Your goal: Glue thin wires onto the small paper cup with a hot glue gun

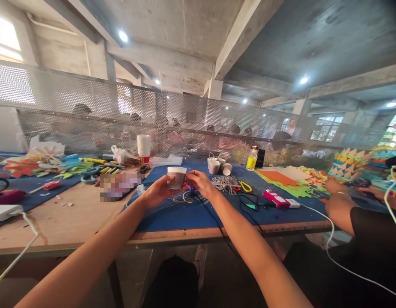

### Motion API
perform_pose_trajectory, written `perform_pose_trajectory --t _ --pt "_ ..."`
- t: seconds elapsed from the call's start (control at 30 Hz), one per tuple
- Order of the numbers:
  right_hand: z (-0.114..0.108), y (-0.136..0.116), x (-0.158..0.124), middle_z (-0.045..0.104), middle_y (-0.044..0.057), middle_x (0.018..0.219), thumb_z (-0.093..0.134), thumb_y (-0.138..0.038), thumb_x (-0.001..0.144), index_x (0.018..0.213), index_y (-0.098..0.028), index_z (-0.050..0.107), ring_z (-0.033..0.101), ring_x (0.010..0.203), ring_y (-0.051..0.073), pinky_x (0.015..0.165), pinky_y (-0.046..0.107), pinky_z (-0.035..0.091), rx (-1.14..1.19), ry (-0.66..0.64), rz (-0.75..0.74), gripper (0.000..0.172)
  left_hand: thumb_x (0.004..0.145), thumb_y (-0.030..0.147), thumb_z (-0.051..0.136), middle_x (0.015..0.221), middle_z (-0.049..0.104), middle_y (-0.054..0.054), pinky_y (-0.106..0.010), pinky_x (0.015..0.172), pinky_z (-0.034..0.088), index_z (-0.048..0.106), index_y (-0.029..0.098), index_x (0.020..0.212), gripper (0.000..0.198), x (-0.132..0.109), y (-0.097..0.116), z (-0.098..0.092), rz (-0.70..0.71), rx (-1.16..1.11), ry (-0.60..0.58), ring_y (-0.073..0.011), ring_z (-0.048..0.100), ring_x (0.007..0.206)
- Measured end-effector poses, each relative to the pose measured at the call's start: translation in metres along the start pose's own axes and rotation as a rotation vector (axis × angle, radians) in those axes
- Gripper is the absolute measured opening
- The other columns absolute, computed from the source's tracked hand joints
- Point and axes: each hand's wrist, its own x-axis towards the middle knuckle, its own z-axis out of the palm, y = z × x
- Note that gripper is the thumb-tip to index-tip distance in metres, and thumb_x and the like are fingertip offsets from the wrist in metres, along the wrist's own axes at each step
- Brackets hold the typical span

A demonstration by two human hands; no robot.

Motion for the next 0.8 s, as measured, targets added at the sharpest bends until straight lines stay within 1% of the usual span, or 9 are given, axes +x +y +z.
perform_pose_trajectory --t 0.17,0.37,0.43,0.53,0.63,0.7,0.8 --pt "-0.0026 0.0042 0.0037 0.07 -0.002 0.073 0.091 -0.043 0.056 0.08 -0.017 0.065 0.068 0.063 0.012 0.068 0.025 0.053 0.039 -0.018 0.015 0.043 0.089 0.022 0.059 0.116 0.077 -0.015 -0.043 0.101 0.054 0.072 0.011 0.118 0.033 0.0013 -0.0001 -0.0004 -0.003 -0.016 -0.017 -0.0266 0.072 0.104" --pt "-0.0039 0.0061 0.0044 0.069 -0.002 0.072 0.09 -0.051 0.056 0.081 -0.018 0.065 0.065 0.062 0.011 0.067 0.025 0.052 -0.022 0.025 0.0 0.049 0.092 0.024 0.058 0.123 0.075 -0.016 -0.043 0.107 0.05 0.07 0.011 0.125 0.038 0.0014 0.0005 0.002 0.005 0.005 -0.084 -0.0275 0.069 0.114" --pt "-0.0041 0.0063 0.0044 0.068 -0.003 0.072 0.089 -0.054 0.058 0.08 -0.018 0.064 0.064 0.061 0.011 0.068 0.025 0.052 -0.053 0.042 -0.023 0.049 0.092 0.024 0.059 0.125 0.074 -0.015 -0.042 0.108 0.048 0.069 0.011 0.127 0.038 0.0019 0.0004 0.0019 0.004 0.013 -0.085 -0.0276 0.068 0.117" --pt "-0.004 0.007 0.0047 0.068 -0.003 0.072 0.086 -0.056 0.06 0.081 -0.019 0.065 0.063 0.061 0.012 0.068 0.026 0.052 -0.108 0.076 -0.068 0.048 0.091 0.025 0.061 0.124 0.075 -0.016 -0.043 0.109 0.048 0.07 0.012 0.125 0.038 0.0034 0.0003 0.0018 0.001 0.021 -0.048 -0.0282 0.068 0.119" --pt "-0.0027 0.008 0.0054 0.066 -0.003 0.072 0.083 -0.057 0.064 0.08 -0.02 0.064 0.063 0.061 0.013 0.066 0.027 0.053 -0.163 0.102 -0.122 0.045 0.089 0.025 0.06 0.12 0.076 -0.018 -0.046 0.107 0.05 0.071 0.01 0.123 0.039 0.0039 0.0006 0.0032 -0.006 0.016 -0.01 -0.0311 0.068 0.119" --pt "-0.0007 0.0086 0.0056 0.066 -0.002 0.071 0.081 -0.057 0.066 0.08 -0.02 0.063 0.063 0.061 0.014 0.065 0.028 0.053 -0.198 0.101 -0.167 0.044 0.088 0.024 0.059 0.119 0.076 -0.018 -0.047 0.106 0.05 0.071 0.009 0.122 0.039 0.003 0.0008 0.0053 -0.008 0.005 -0.021 -0.0324 0.068 0.118" --pt "0.0039 0.0086 0.0043 0.065 -0.002 0.07 0.078 -0.059 0.069 0.078 -0.021 0.062 0.063 0.059 0.015 0.063 0.028 0.053 -0.258 0.087 -0.21 0.042 0.088 0.023 0.061 0.12 0.076 -0.017 -0.046 0.106 0.05 0.071 0.01 0.123 0.039 0.0008 0.0004 0.0091 0.002 0.027 -0.058 -0.0313 0.069 0.117"
